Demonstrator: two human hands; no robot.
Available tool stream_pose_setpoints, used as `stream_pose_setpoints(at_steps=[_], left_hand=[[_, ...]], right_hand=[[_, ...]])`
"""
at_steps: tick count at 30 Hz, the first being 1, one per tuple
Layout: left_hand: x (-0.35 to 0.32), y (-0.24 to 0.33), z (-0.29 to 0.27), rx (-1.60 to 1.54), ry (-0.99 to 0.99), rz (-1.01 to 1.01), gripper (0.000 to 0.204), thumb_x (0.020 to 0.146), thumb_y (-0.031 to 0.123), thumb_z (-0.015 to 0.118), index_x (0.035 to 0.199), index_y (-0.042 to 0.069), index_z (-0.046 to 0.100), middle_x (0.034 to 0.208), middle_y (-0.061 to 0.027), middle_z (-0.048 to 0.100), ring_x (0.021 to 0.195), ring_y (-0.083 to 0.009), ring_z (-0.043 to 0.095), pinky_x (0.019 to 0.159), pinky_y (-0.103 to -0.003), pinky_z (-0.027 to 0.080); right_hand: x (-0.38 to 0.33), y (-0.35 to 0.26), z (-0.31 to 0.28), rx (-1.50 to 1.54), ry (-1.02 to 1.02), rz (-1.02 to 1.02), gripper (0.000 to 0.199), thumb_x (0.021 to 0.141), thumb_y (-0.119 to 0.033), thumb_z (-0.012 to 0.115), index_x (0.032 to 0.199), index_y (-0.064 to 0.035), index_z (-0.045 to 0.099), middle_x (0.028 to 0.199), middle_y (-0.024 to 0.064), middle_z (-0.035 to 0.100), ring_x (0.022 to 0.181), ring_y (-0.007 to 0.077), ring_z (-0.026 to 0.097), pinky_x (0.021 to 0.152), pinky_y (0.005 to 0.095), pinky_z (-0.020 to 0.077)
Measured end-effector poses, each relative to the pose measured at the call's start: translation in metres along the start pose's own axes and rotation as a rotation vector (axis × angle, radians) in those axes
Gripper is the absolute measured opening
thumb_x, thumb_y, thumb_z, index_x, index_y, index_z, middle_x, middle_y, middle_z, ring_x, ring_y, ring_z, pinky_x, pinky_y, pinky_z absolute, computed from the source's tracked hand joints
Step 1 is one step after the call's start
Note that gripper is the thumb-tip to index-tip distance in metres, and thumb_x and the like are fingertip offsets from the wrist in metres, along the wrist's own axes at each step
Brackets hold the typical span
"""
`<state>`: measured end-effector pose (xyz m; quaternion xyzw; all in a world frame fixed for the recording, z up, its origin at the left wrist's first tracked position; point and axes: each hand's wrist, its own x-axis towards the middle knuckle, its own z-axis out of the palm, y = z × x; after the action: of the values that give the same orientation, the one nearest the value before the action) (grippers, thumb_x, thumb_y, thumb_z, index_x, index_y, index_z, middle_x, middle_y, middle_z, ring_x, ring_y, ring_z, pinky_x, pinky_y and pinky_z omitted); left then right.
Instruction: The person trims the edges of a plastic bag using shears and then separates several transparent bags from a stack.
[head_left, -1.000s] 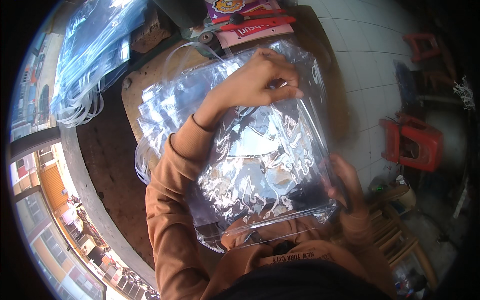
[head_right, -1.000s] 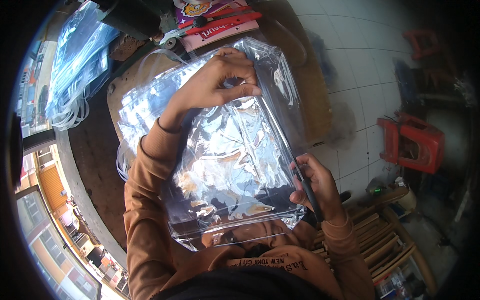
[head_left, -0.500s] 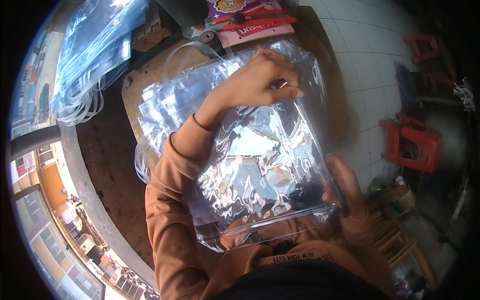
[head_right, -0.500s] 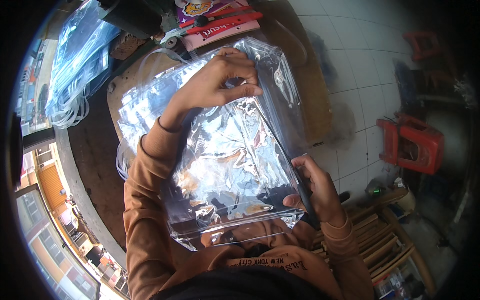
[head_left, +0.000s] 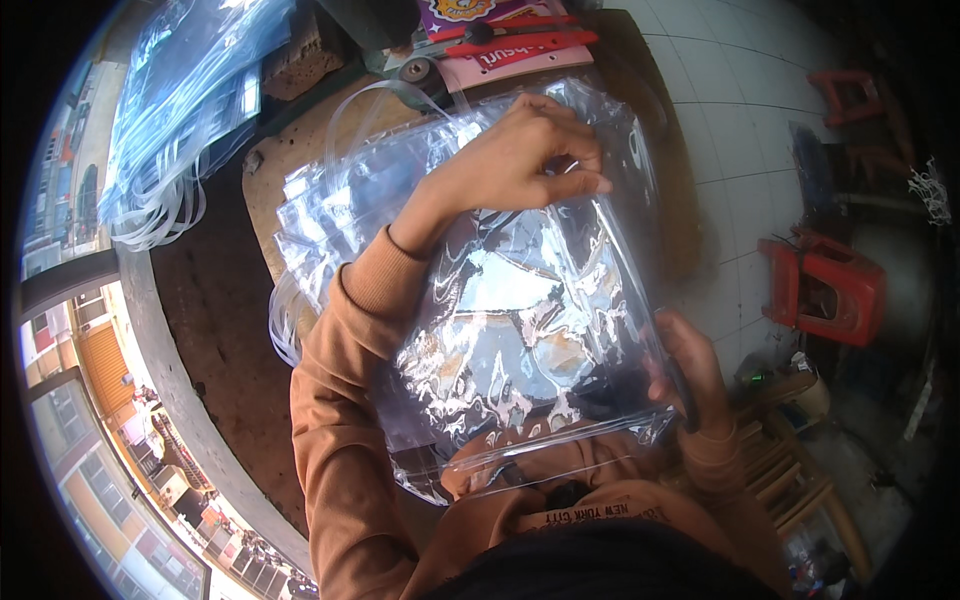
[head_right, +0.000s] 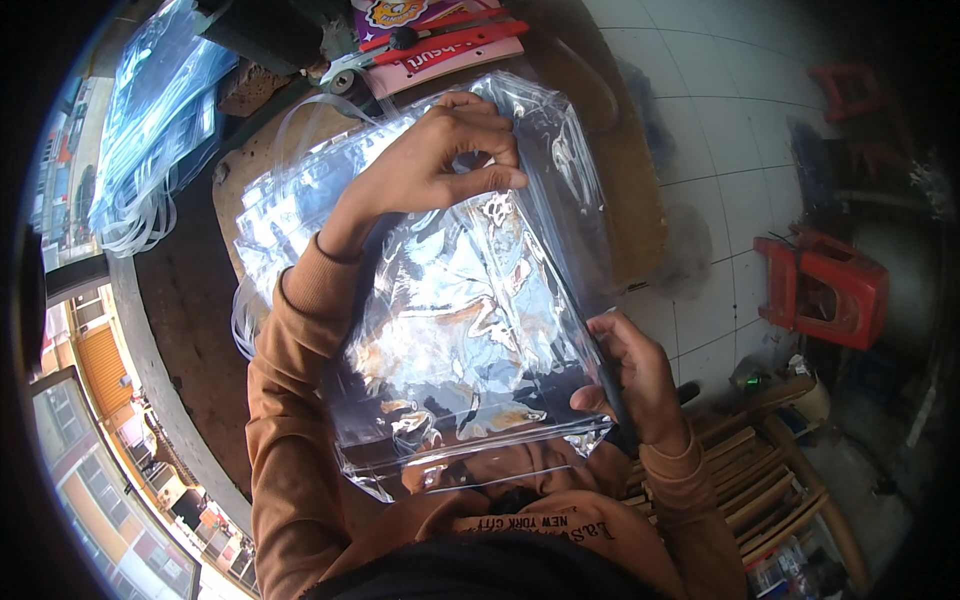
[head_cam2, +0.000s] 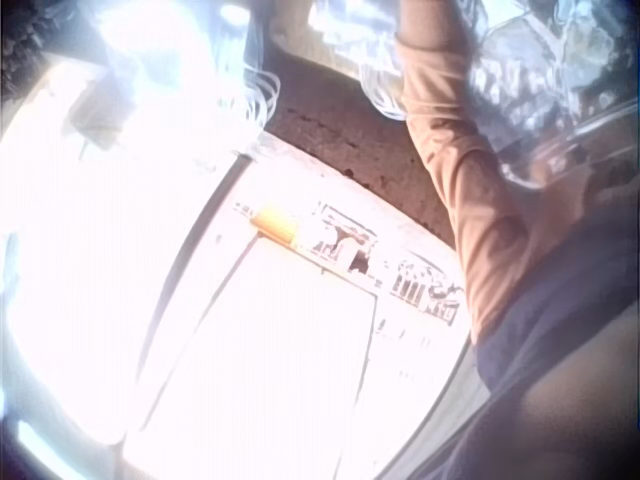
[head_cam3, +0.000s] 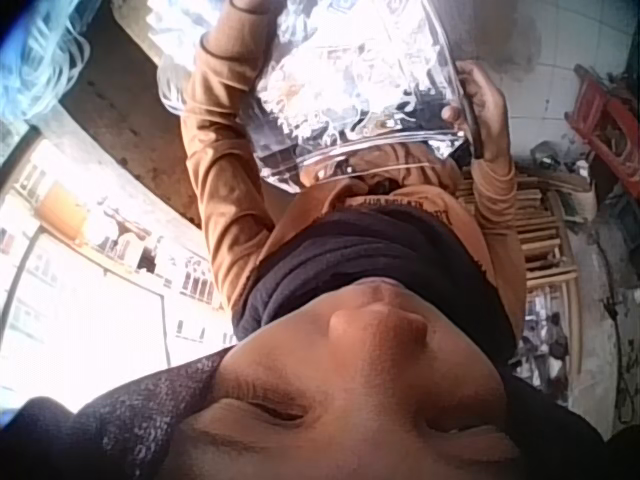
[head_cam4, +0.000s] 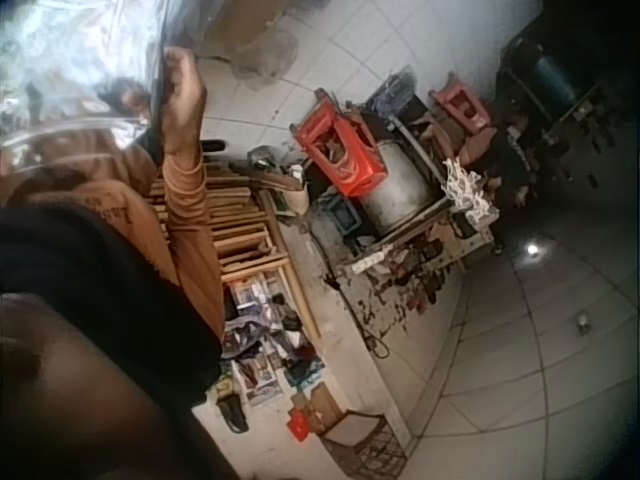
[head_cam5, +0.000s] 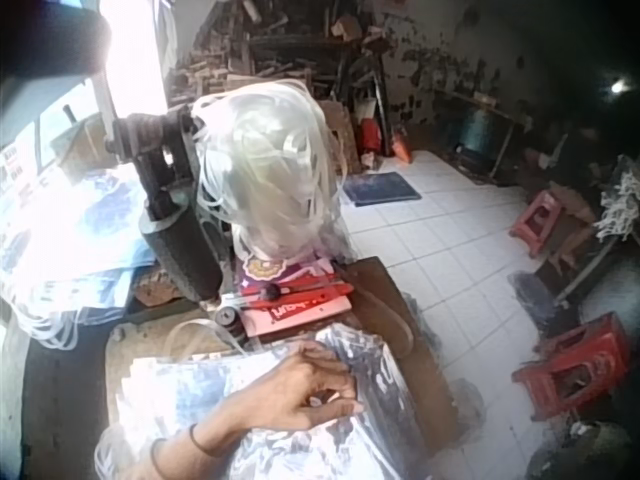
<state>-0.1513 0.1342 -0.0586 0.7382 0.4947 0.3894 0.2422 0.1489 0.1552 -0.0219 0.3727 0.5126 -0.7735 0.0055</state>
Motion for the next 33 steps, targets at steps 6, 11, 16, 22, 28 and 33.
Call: stream_pose_setpoints(at_steps=[6,11,16,22,28,33], left_hand=[[0.0,0.001,0.0,-0.006,-0.002,-0.01,0.023,0.08,0.024,0.066,0.069,0.005,0.06,0.065,-0.003,0.055,0.067,-0.0187,0.051,0.078,-0.032,0.034],[-0.001,0.001,-0.001,-0.004,-0.005,-0.029,0.024,0.081,0.025,0.066,0.069,0.005,0.061,0.066,-0.0028,0.055,0.068,-0.0187,0.052,0.08,-0.033,0.034],[-0.002,0.002,-0.003,-0.004,-0.003,-0.017,0.022,0.08,0.025,0.067,0.07,0.006,0.062,0.067,-0.0011,0.055,0.069,-0.0185,0.052,0.082,-0.034,0.033],[-0.003,0.007,-0.002,0.004,-0.011,-0.027,0.019,0.075,0.026,0.07,0.073,0.009,0.062,0.069,-0.0006,0.056,0.076,-0.0189,0.052,0.089,-0.036,0.03],[-0.007,0.005,-0.003,0.026,-0.054,-0.053,0.018,0.075,0.027,0.07,0.074,0.011,0.062,0.071,0.0006,0.057,0.079,-0.0182,0.053,0.091,-0.037,0.029],[-0.009,0.0,0.002,0.013,0.006,-0.011,0.017,0.075,0.025,0.071,0.073,0.01,0.062,0.068,0.0023,0.052,0.075,-0.0156,0.05,0.091,-0.036,0.027]], right_hand=[[-0.003,0.005,0.001,0.04,0.025,0.02,0.063,0.062,-0.017,0.085,0.108,0.0028,0.047,0.071,-0.0025,0.051,0.066,0.0029,0.044,0.058,0.0171,0.041],[0.0,0.004,-0.014,0.061,0.175,-0.179,0.056,0.07,-0.019,0.081,0.11,0.0012,0.048,0.073,-0.0009,0.052,0.067,0.0045,0.046,0.059,0.0193,0.0417],[0.053,0.001,-0.059,-0.648,0.652,-0.416,0.046,0.078,-0.015,0.071,0.115,-0.0018,0.047,0.078,0.003,0.055,0.071,0.0097,0.051,0.066,0.024,0.0435],[0.089,0.005,-0.05,-1.057,0.73,-0.704,0.045,0.077,-0.004,0.065,0.119,-0.0031,0.048,0.097,0.0171,0.058,0.085,0.0316,0.054,0.076,0.0392,0.0458],[0.073,-0.025,-0.021,-1.383,0.695,-0.832,0.024,0.077,-0.004,0.066,0.1,-0.0013,0.061,0.098,0.0134,0.059,0.089,0.0288,0.055,0.076,0.0356,0.0467],[0.049,-0.041,0.004,-0.8,0.278,-0.728,0.021,0.075,-0.004,0.068,0.095,-0.0003,0.061,0.089,0.0104,0.06,0.078,0.0215,0.059,0.069,0.0306,0.0479]])
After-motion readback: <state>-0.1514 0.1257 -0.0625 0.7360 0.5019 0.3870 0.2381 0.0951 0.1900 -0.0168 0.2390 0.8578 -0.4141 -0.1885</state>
